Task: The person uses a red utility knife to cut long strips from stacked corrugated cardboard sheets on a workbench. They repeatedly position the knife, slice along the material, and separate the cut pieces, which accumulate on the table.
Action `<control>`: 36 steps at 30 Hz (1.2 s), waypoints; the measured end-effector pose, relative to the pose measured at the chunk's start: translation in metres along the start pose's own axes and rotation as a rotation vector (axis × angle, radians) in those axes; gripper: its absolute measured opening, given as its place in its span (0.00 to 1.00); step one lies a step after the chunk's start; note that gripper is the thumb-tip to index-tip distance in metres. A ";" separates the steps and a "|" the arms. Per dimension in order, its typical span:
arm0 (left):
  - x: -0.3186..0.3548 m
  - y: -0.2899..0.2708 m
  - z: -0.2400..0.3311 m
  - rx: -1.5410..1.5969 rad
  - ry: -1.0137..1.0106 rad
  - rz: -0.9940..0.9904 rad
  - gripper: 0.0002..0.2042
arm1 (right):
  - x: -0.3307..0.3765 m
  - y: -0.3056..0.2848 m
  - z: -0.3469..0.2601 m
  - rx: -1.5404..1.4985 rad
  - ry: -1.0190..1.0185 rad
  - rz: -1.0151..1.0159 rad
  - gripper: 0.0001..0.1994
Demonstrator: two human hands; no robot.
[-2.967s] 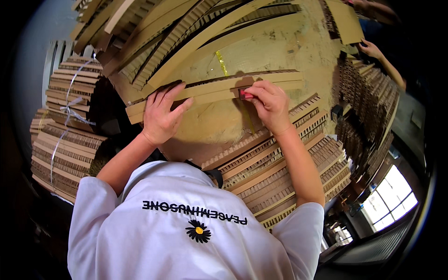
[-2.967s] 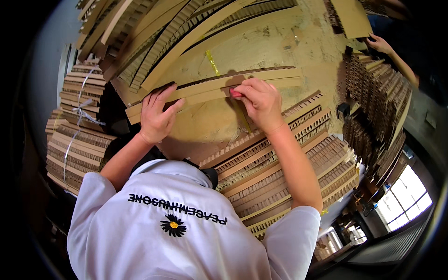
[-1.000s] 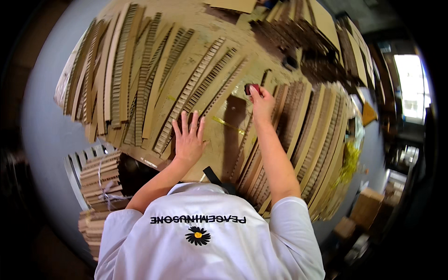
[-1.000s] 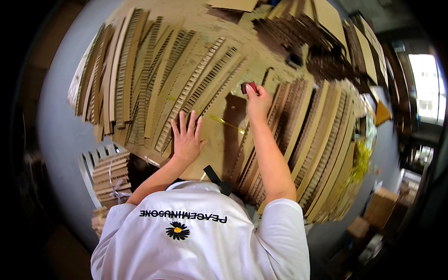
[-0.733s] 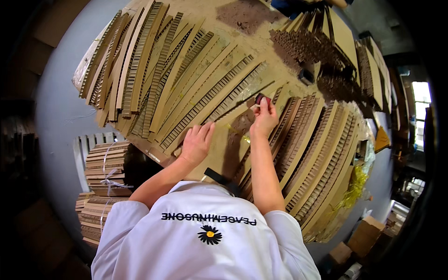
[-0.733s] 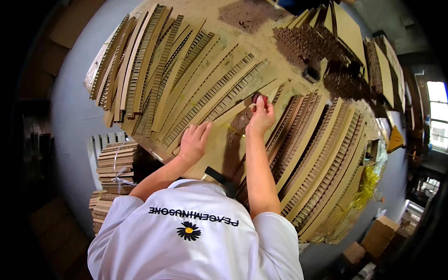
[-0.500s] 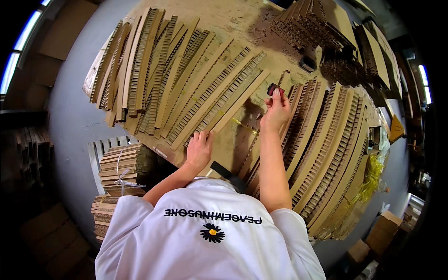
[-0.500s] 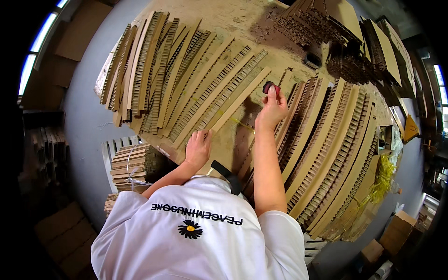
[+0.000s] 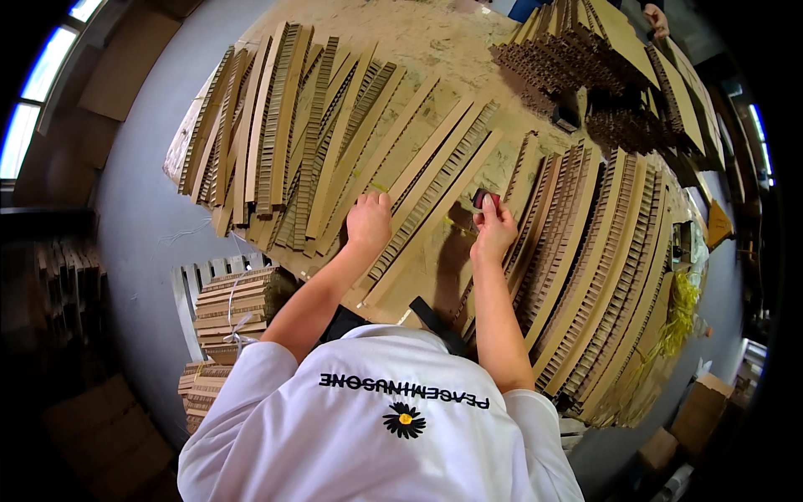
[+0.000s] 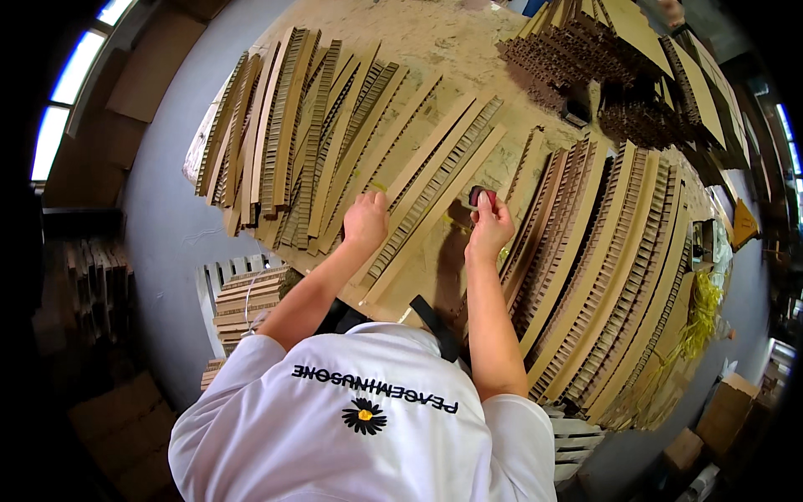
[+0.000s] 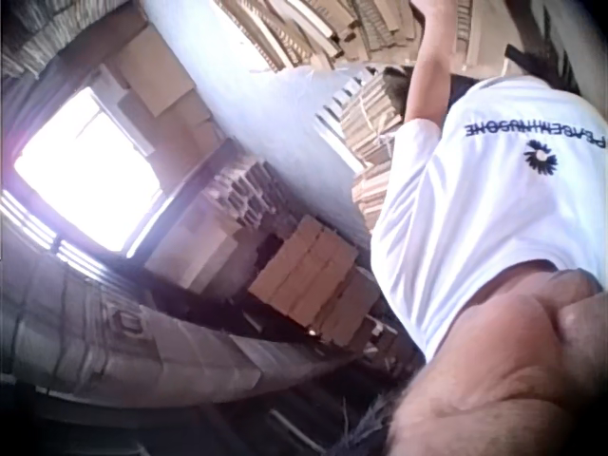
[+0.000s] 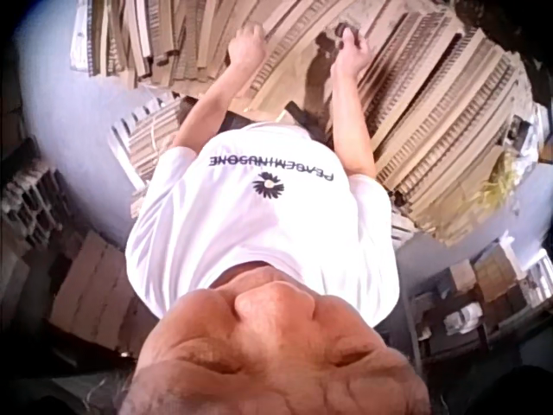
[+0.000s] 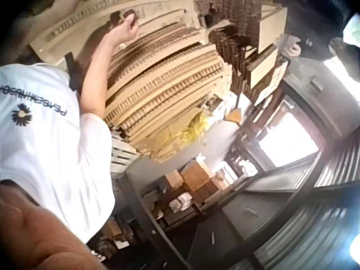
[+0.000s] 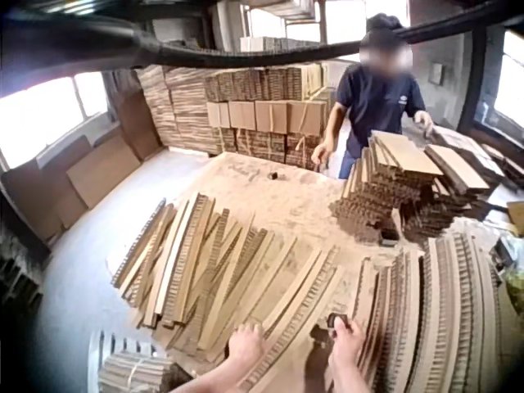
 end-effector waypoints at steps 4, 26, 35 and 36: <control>-0.006 -0.006 -0.008 0.045 0.108 0.418 0.07 | 0.001 -0.007 0.019 -0.059 0.032 0.006 0.09; 0.030 0.006 0.064 0.003 0.283 0.057 0.13 | 0.018 -0.008 0.032 -0.139 0.103 0.042 0.07; -0.018 -0.016 -0.004 0.098 0.052 0.429 0.26 | 0.009 0.011 0.033 -0.099 0.110 0.000 0.09; -0.025 -0.016 -0.010 0.113 -0.049 0.432 0.27 | 0.015 0.024 0.026 -0.093 0.145 0.024 0.08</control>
Point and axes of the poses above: each hand's wrist, its own x-axis away from the middle knuckle, its own y-axis out of the palm, z = x × y, the point moved 1 cm from there along -x, towards the middle knuckle, and after that the axes turned 1 degree about z, right-handed, at the moved point
